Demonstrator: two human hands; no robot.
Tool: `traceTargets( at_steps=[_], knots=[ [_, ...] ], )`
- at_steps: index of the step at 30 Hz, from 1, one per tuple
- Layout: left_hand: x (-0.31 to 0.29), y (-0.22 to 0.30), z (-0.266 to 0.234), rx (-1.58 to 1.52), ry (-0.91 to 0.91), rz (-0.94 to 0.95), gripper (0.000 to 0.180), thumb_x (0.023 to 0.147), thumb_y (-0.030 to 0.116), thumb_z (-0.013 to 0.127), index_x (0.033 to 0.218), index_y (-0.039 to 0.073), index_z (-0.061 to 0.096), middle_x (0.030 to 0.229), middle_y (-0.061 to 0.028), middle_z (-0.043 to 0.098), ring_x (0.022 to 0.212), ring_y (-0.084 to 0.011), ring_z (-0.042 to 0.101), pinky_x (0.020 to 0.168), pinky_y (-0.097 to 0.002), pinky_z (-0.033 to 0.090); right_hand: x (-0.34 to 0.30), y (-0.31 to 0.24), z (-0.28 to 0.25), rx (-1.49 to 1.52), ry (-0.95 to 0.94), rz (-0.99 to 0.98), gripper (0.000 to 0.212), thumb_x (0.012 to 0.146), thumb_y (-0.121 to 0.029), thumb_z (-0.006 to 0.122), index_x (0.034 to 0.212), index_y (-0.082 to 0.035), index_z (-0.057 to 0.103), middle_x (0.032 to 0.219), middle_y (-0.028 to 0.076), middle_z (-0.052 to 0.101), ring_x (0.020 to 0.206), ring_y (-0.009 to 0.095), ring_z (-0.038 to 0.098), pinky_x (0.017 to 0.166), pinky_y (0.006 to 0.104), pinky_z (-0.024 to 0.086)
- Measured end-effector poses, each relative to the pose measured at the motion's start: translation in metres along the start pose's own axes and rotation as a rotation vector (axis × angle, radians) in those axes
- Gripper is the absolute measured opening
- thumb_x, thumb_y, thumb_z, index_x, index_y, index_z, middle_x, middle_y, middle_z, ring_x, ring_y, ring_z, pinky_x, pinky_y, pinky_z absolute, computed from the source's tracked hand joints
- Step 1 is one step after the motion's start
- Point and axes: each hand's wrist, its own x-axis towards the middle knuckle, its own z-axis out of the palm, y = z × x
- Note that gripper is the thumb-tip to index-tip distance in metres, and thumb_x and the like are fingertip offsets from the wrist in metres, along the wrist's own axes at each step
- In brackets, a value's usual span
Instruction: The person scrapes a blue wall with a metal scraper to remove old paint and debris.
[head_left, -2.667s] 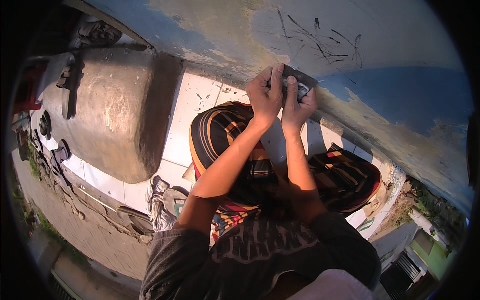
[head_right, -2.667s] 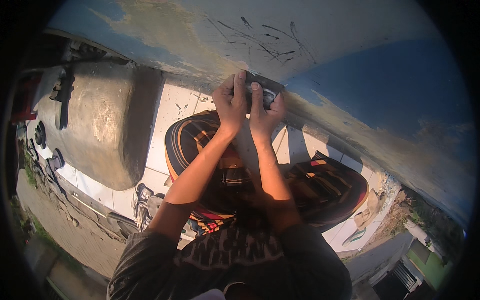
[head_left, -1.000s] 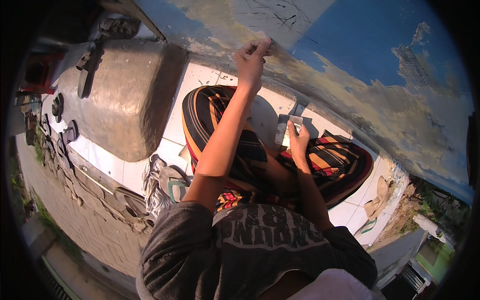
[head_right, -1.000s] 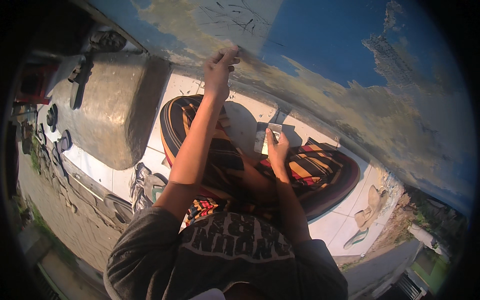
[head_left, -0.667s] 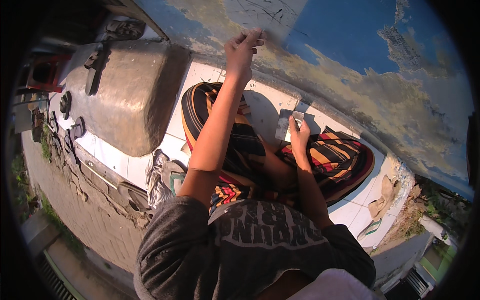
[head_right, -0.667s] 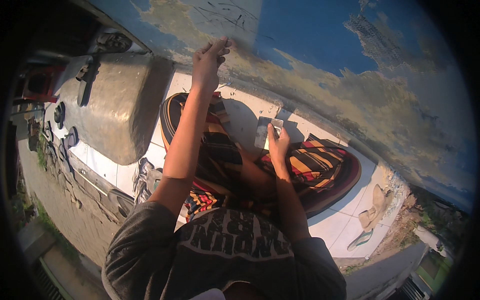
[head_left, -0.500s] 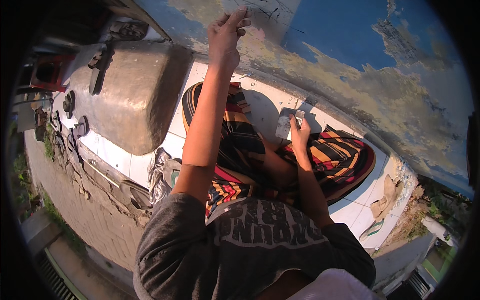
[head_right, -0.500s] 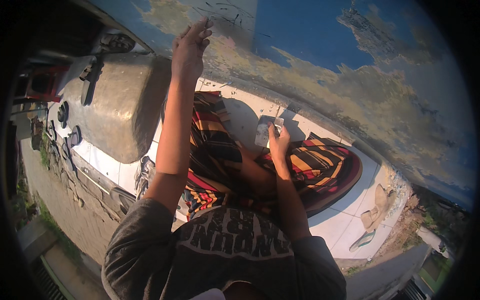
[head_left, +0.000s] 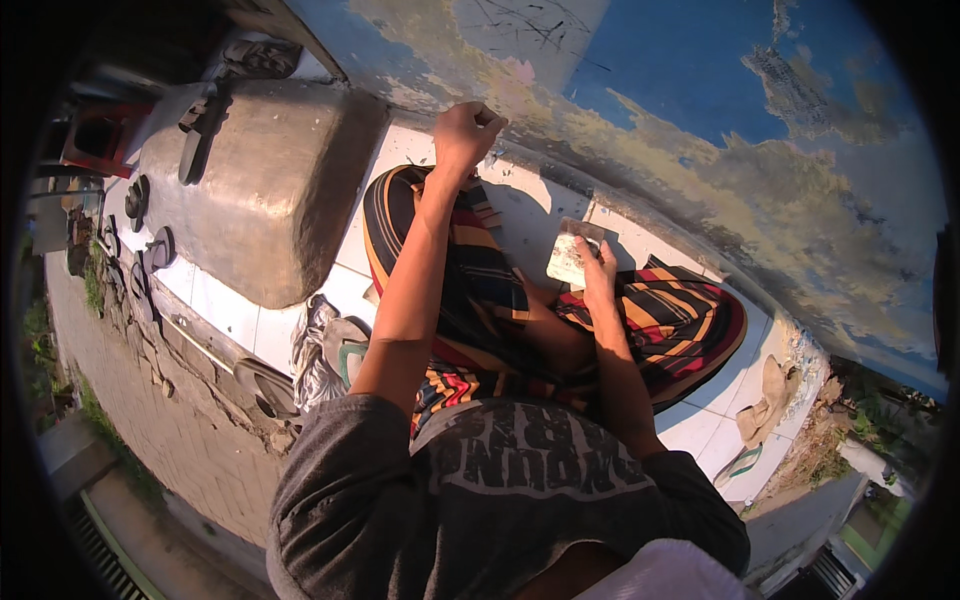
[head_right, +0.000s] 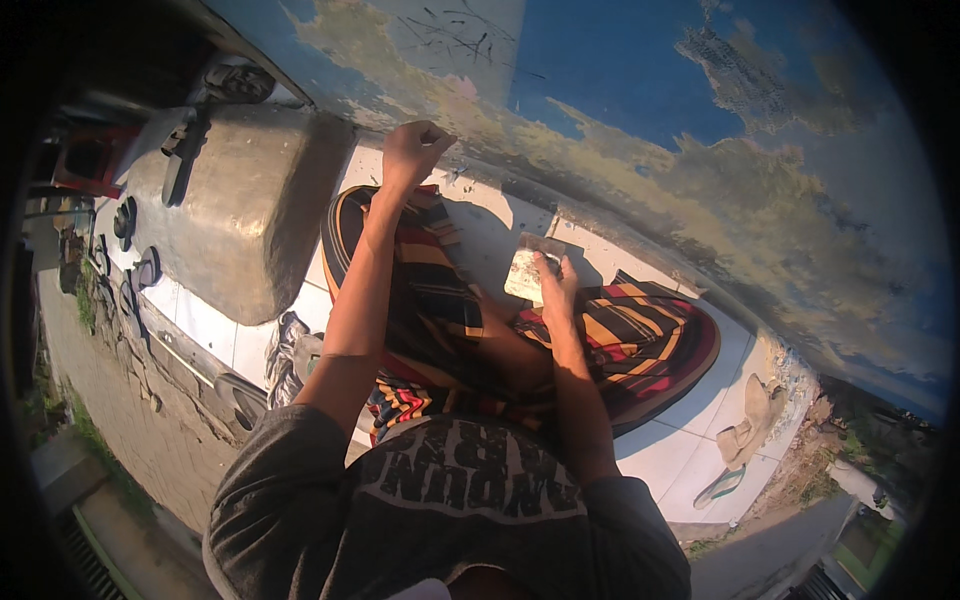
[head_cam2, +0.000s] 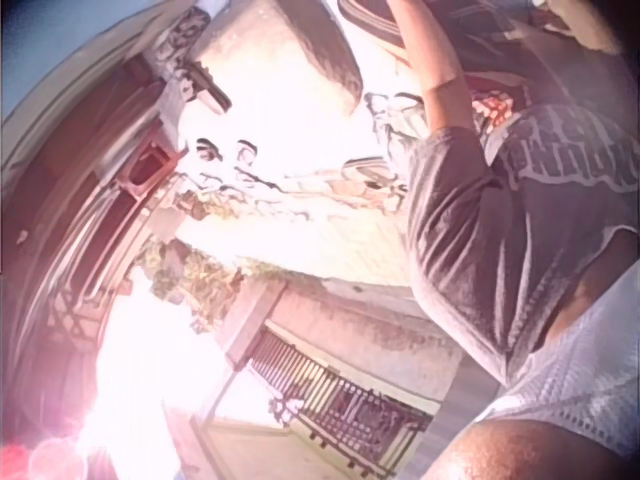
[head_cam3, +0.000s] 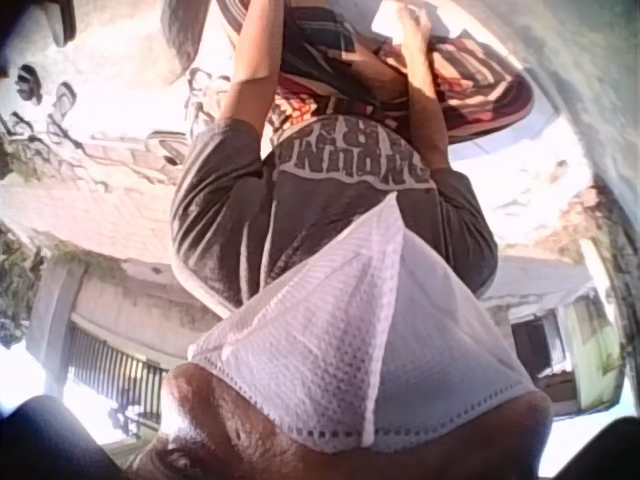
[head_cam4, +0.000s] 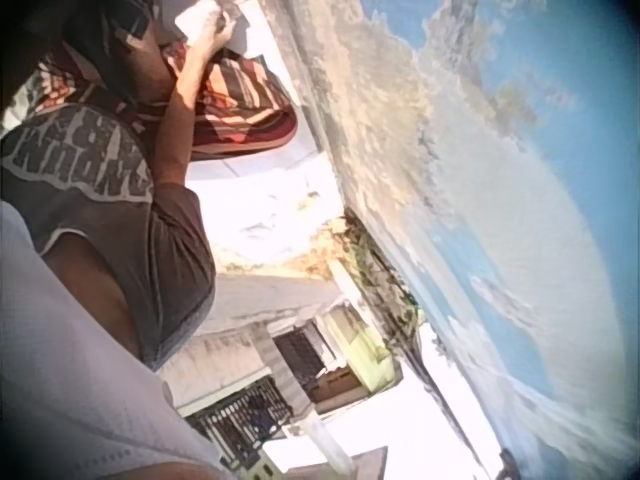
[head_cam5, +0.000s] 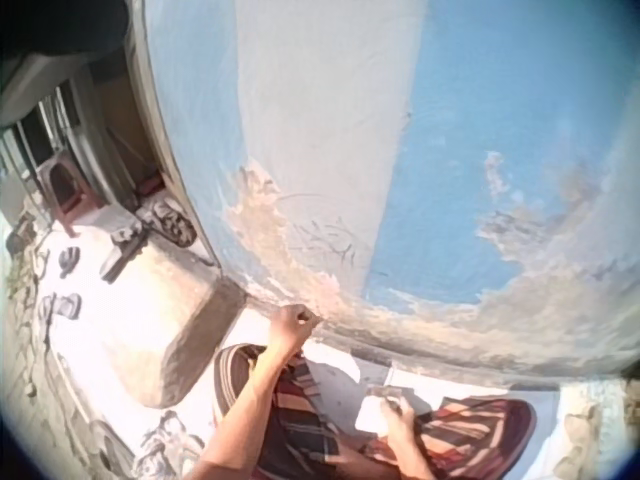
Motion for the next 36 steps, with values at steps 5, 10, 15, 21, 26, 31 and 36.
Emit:
traceTargets(
  at_steps=[5,10,15,21,26,31,36],
  knots=[
    [-0.013,0.031,0.015,-0.340,-0.086,-0.215,0.047,0.085,0.044,0.064,0.063,0.002,0.064,0.054,-0.0059,0.060,0.053,-0.0142,0.058,0.055,-0.0298,0.044,-0.012,-0.027,0.020,0.226,-0.042,0.049,0.029,0.086,-0.008,0.066,0.111,-0.001,0.053,0.100,0.006,0.062,0.084,0.014,0.063,0.072,0.0271,0.052],
    [-0.044,0.039,0.042,-0.976,-0.305,-0.465,0.043,0.088,0.045,0.061,0.097,0.003,0.061,0.084,-0.0022,0.062,0.076,-0.0071,0.051,0.071,-0.0217,0.040,0.000,-0.090,0.083,-0.278,-0.028,-0.526,0.026,0.088,-0.014,0.065,0.107,0.000,0.054,0.099,0.006,0.062,0.084,0.012,0.057,0.076,0.0270,0.046],
    [-0.035,0.040,0.040,-1.154,-0.251,-0.373,0.035,0.088,0.036,0.064,0.105,0.006,0.063,0.089,-0.0006,0.062,0.085,-0.0060,0.050,0.077,-0.0227,0.039,0.028,-0.112,0.136,-0.319,-0.010,-0.740,0.028,0.088,-0.017,0.066,0.104,0.003,0.054,0.089,0.007,0.062,0.079,0.012,0.055,0.074,0.0266,0.044],
    [-0.021,0.031,0.055,-1.245,0.014,-0.488,0.026,0.087,0.027,0.068,0.072,0.006,0.063,0.061,0.0082,0.048,0.053,-0.0018,0.035,0.047,-0.0209,0.027,0.028,-0.114,0.162,-0.276,0.027,-0.724,0.028,0.090,-0.015,0.062,0.107,0.004,0.052,0.095,0.009,0.062,0.083,0.013,0.056,0.075,0.0268,0.045],
    [-0.015,0.041,0.053,-1.344,0.066,-0.592,0.029,0.085,0.027,0.071,0.067,0.007,0.060,0.059,0.0075,0.047,0.052,-0.0015,0.034,0.047,-0.0210,0.027,0.046,-0.111,0.161,-0.284,-0.007,-0.778,0.027,0.091,-0.014,0.061,0.109,0.004,0.051,0.099,0.009,0.061,0.084,0.012,0.057,0.076,0.0258,0.045],
    [-0.012,0.042,0.060,-1.383,0.099,-0.542,0.027,0.085,0.024,0.070,0.068,0.006,0.060,0.058,0.0071,0.046,0.051,-0.0012,0.034,0.046,-0.0206,0.027,0.045,-0.112,0.164,-0.249,0.027,-0.721,0.029,0.090,-0.015,0.062,0.110,0.004,0.050,0.095,0.009,0.063,0.082,0.011,0.059,0.073,0.0249,0.048],
    [-0.010,0.042,0.062,-1.403,0.122,-0.518,0.028,0.085,0.022,0.070,0.066,0.006,0.058,0.057,0.0071,0.046,0.050,-0.0005,0.032,0.043,-0.0203,0.025,0.045,-0.113,0.168,-0.260,0.048,-0.779,0.027,0.091,-0.014,0.061,0.110,0.003,0.051,0.095,0.008,0.062,0.082,0.010,0.059,0.073,0.0240,0.047]
  ],
)
